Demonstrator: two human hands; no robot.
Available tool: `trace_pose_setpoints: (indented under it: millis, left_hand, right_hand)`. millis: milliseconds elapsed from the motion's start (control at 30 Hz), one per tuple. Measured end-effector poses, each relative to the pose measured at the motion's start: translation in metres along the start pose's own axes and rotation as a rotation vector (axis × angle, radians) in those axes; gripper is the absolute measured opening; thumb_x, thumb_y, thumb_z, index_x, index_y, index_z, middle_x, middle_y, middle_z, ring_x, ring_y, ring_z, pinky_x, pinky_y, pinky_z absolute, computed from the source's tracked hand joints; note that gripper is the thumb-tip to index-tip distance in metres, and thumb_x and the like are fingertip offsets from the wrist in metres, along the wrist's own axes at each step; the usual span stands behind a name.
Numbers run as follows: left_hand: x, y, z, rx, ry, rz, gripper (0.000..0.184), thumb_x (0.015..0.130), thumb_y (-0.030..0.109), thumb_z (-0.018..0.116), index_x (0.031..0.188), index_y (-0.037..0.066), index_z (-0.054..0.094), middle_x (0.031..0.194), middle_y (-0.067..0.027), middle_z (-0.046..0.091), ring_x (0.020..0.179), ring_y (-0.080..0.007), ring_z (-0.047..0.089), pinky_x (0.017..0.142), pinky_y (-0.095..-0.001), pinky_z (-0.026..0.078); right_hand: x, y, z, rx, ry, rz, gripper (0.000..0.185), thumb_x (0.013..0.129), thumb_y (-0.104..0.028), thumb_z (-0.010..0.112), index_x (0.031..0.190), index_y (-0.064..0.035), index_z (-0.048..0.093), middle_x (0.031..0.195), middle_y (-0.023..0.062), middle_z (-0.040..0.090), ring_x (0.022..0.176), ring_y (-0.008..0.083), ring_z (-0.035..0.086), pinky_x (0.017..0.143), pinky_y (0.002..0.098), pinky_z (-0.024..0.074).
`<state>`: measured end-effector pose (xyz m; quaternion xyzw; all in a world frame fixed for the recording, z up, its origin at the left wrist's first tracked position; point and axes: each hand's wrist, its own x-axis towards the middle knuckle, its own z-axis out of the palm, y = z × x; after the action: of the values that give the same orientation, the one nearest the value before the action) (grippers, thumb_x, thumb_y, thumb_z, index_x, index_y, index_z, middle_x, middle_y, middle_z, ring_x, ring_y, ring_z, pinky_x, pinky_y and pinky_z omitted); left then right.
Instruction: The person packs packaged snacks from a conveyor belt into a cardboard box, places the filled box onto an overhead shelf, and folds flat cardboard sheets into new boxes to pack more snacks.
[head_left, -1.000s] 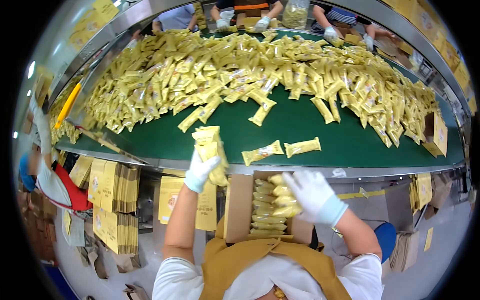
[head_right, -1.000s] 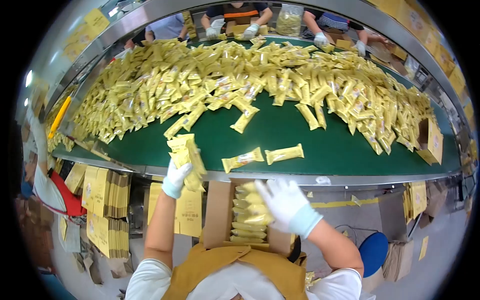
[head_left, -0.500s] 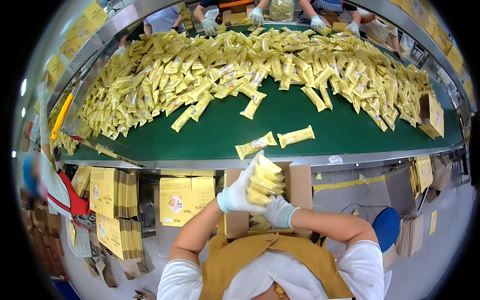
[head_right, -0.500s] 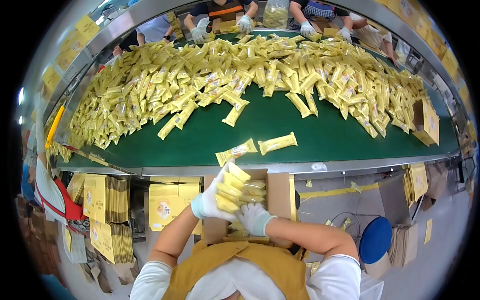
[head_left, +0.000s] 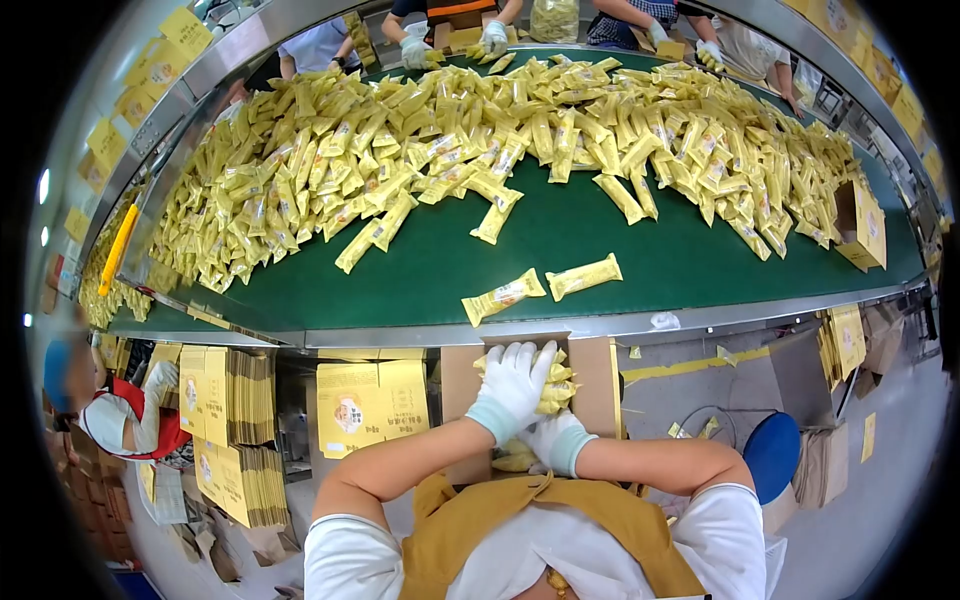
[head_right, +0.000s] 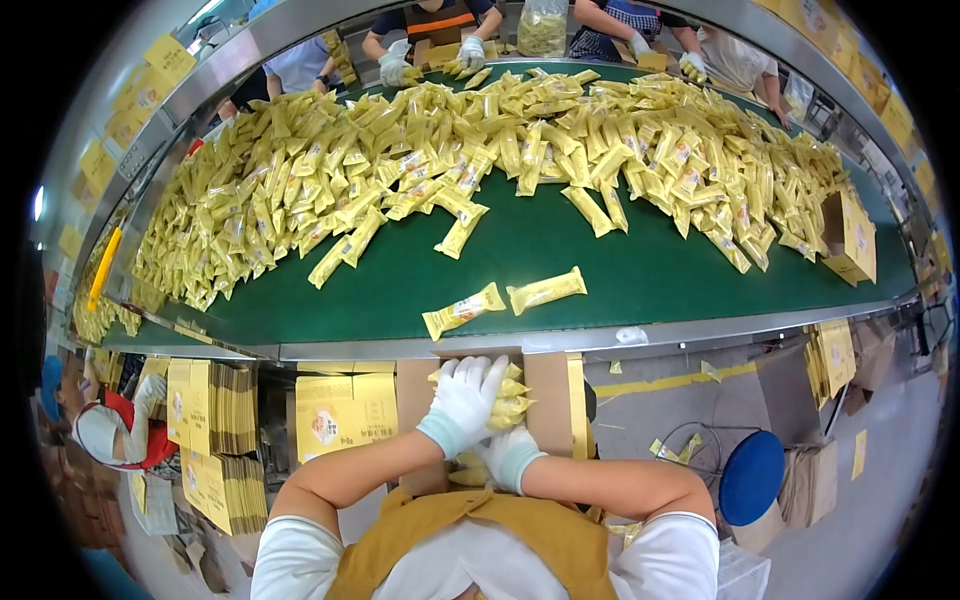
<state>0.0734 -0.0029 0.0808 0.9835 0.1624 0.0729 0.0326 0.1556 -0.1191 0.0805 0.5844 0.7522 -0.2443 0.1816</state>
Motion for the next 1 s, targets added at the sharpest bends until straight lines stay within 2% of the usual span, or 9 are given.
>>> trace_pose_setpoints:
  millis: [167,400,500,600,667,733,800,867,1000]
  left_hand:
    - [0.002,-0.003,0.018,0.134,0.013,0.047,0.077,0.081,0.033,0.068,0.146,0.001,0.041,0.121,-0.0175,0.053,0.117,-0.0338,0.05,0.103,-0.0516,0.035]
    - [0.027,-0.006,0.045,-0.027,-0.535,-0.011,0.101,0.073,0.027,0.077,0.157,0.004,0.025,0.134,-0.0193,0.05,0.124,-0.034,0.048,0.106,-0.0531,0.031]
    - [0.037,-0.02,-0.007,-0.112,-0.706,0.131,0.093,0.081,0.039,0.07,0.154,-0.001,0.028,0.144,-0.0264,0.044,0.137,-0.0368,0.041,0.112,-0.0497,0.031]
    - [0.058,-0.043,-0.081,-0.259,-0.937,0.197,0.08,0.086,0.047,0.067,0.149,0.004,0.043,0.148,-0.0221,0.048,0.131,-0.041,0.05,0.112,-0.0526,0.038]
    - [0.048,-0.081,-0.101,-0.879,-0.558,0.217,0.031,0.093,0.022,0.066,0.115,0.002,0.071,0.114,-0.0162,0.071,0.104,-0.0289,0.069,0.093,-0.0402,0.054]
    - [0.051,-0.108,-0.108,-1.166,-0.438,-0.044,0.02,0.089,0.013,0.07,0.103,0.001,0.074,0.099,-0.0145,0.073,0.091,-0.0281,0.07,0.086,-0.0351,0.055]
    - [0.071,-0.116,-0.09,-0.905,-0.127,-0.114,0.023,0.089,0.014,0.071,0.108,0.001,0.072,0.099,-0.0153,0.071,0.091,-0.0289,0.069,0.085,-0.0343,0.055]
    - [0.085,-0.12,-0.052,-0.418,-0.085,-0.169,0.057,0.08,0.029,0.081,0.128,0.005,0.061,0.123,-0.0165,0.06,0.113,-0.0321,0.059,0.096,-0.0408,0.05]
    - [0.102,-0.142,0.016,-0.271,-0.247,-0.154,0.056,0.076,0.033,0.083,0.122,0.008,0.063,0.118,-0.0164,0.058,0.109,-0.0366,0.056,0.099,-0.0414,0.047]
  right_hand:
    - [0.007,-0.001,-0.003,0.052,-0.115,0.033,0.069,0.085,-0.044,0.07,0.145,-0.016,0.049,0.126,0.0132,0.067,0.108,0.0324,0.068,0.092,0.0469,0.0504]
    - [0.022,-0.007,-0.013,-0.053,-0.191,0.04,0.058,0.089,-0.036,0.065,0.142,-0.0166,0.053,0.114,0.011,0.071,0.099,0.0283,0.071,0.08,0.0488,0.0526]
    - [0.019,0.018,0.0,-0.066,-0.003,-0.121,0.063,0.086,-0.052,0.071,0.136,-0.0148,0.059,0.106,0.0121,0.072,0.093,0.0263,0.071,0.076,0.0425,0.0546]
    - [-0.029,0.077,-0.067,0.443,-0.005,-0.36,0.044,0.092,-0.036,0.068,0.127,-0.0102,0.065,0.11,0.0118,0.072,0.094,0.0263,0.071,0.083,0.0428,0.0551]
    - [-0.046,0.124,-0.082,0.946,0.211,-0.333,0.031,0.09,-0.024,0.065,0.117,-0.0106,0.07,0.106,0.0132,0.072,0.093,0.0317,0.07,0.089,0.0423,0.0536]
    - [-0.048,0.163,-0.09,0.974,0.541,-0.067,0.036,0.086,-0.02,0.069,0.12,-0.0089,0.067,0.112,0.0149,0.071,0.106,0.0331,0.067,0.096,0.0428,0.0511]
    - [-0.021,0.198,-0.076,0.529,0.885,0.143,0.045,0.085,-0.018,0.068,0.128,-0.0076,0.061,0.125,0.0154,0.065,0.121,0.0349,0.058,0.106,0.0429,0.044]
    - [0.009,0.216,-0.062,0.247,0.809,0.228,0.053,0.085,-0.016,0.067,0.135,-0.0075,0.054,0.138,0.0154,0.057,0.133,0.0368,0.048,0.113,0.0447,0.0359]
    - [0.042,0.256,-0.071,0.308,0.443,0.254,0.05,0.08,-0.028,0.075,0.124,-0.0071,0.063,0.125,0.0173,0.061,0.12,0.0356,0.057,0.106,0.0425,0.0421]
